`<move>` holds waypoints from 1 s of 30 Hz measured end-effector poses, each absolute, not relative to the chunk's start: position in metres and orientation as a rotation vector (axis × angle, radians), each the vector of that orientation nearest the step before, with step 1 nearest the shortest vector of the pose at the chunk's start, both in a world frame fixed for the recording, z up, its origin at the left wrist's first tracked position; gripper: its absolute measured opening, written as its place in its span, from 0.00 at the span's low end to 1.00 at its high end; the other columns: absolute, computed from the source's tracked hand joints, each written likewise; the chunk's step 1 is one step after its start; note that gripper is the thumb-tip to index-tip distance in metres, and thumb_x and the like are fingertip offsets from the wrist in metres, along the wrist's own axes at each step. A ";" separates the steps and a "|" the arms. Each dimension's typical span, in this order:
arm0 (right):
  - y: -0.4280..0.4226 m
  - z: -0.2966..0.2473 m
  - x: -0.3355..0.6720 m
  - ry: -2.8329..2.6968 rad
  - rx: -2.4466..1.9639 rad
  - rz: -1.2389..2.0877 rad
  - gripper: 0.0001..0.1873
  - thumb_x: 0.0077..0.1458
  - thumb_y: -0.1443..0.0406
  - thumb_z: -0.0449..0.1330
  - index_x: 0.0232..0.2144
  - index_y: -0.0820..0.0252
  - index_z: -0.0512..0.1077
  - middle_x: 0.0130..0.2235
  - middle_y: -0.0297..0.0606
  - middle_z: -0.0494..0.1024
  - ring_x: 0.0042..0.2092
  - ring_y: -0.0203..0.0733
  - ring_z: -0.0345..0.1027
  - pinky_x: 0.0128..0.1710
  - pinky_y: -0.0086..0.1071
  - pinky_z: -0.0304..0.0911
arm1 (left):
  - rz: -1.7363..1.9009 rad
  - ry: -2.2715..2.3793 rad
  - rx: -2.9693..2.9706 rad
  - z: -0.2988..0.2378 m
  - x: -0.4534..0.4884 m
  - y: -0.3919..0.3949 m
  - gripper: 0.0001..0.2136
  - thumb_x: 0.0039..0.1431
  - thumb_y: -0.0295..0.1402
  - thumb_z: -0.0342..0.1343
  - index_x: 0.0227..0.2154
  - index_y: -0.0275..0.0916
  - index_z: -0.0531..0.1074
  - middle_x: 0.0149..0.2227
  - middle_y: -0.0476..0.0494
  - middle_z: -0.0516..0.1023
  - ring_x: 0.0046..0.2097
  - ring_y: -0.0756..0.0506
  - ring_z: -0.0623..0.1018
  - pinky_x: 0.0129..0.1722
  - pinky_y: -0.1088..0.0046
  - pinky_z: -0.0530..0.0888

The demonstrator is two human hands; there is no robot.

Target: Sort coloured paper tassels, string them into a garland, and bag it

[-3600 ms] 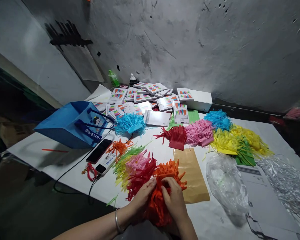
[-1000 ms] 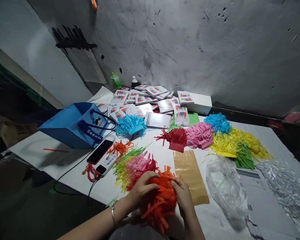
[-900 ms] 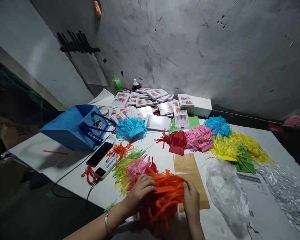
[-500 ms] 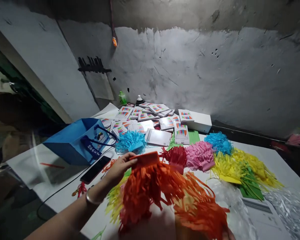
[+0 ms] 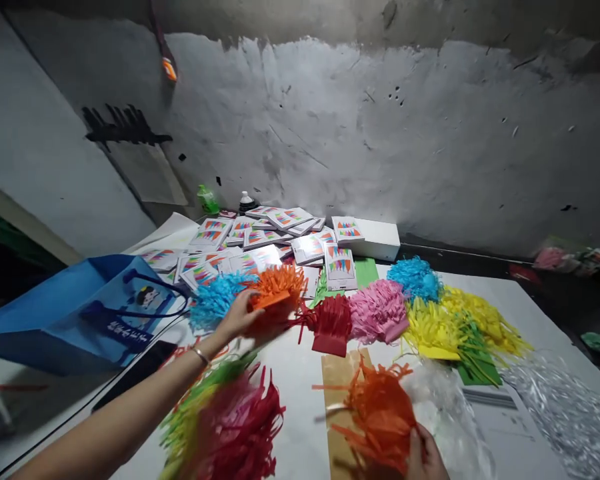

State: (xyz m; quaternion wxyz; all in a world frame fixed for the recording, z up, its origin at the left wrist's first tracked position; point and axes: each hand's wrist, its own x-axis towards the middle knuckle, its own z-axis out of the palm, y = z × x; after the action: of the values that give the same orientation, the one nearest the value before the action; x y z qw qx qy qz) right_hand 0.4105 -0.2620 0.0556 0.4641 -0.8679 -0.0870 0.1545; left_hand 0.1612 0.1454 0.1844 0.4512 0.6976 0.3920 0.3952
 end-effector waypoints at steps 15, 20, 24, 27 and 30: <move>-0.194 0.111 0.309 -1.548 -1.869 -0.388 0.27 0.50 0.77 0.46 0.49 0.57 0.70 0.33 0.37 0.77 0.37 0.43 0.70 0.52 0.48 0.55 | 0.478 -0.006 2.707 0.165 0.166 -0.050 0.09 0.63 0.30 0.48 0.31 0.42 0.72 0.29 0.47 0.74 0.39 0.45 0.71 0.58 0.53 0.57; -0.210 0.116 0.303 -1.570 -1.713 -0.478 0.33 0.51 0.79 0.44 0.58 0.60 0.64 0.39 0.42 0.77 0.43 0.44 0.69 0.52 0.46 0.55 | 0.368 0.235 2.375 0.198 0.132 -0.053 0.21 0.57 0.48 0.55 0.49 0.41 0.69 0.50 0.38 0.71 0.51 0.41 0.69 0.54 0.61 0.65; -0.222 0.131 0.297 -1.655 -1.547 -0.469 0.29 0.57 0.77 0.47 0.60 0.60 0.62 0.40 0.42 0.78 0.45 0.44 0.70 0.54 0.46 0.53 | 0.249 0.471 2.060 0.202 0.154 -0.029 0.24 0.55 0.51 0.55 0.44 0.36 0.73 0.46 0.38 0.74 0.48 0.41 0.71 0.50 0.63 0.67; -0.229 0.135 0.293 -1.644 -1.516 -0.468 0.28 0.58 0.76 0.48 0.60 0.59 0.62 0.41 0.42 0.78 0.46 0.44 0.69 0.54 0.46 0.53 | 0.001 0.371 1.586 0.190 0.168 -0.021 0.23 0.48 0.53 0.60 0.25 0.32 0.75 0.26 0.47 0.73 0.32 0.47 0.72 0.39 0.71 0.69; -0.235 0.126 0.290 -1.575 -1.526 -0.450 0.28 0.58 0.76 0.47 0.59 0.58 0.62 0.40 0.42 0.77 0.44 0.43 0.69 0.52 0.46 0.55 | 0.014 0.365 1.285 0.173 0.163 -0.035 0.27 0.47 0.58 0.58 0.24 0.32 0.74 0.24 0.48 0.72 0.28 0.49 0.71 0.36 0.72 0.69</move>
State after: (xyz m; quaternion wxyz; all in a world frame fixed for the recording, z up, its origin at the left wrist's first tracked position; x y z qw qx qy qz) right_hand 0.2905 -0.2353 0.1258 0.4363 -0.6134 -0.6329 -0.1810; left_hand 0.1631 -0.0351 0.1728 0.7851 0.5958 0.1691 0.0063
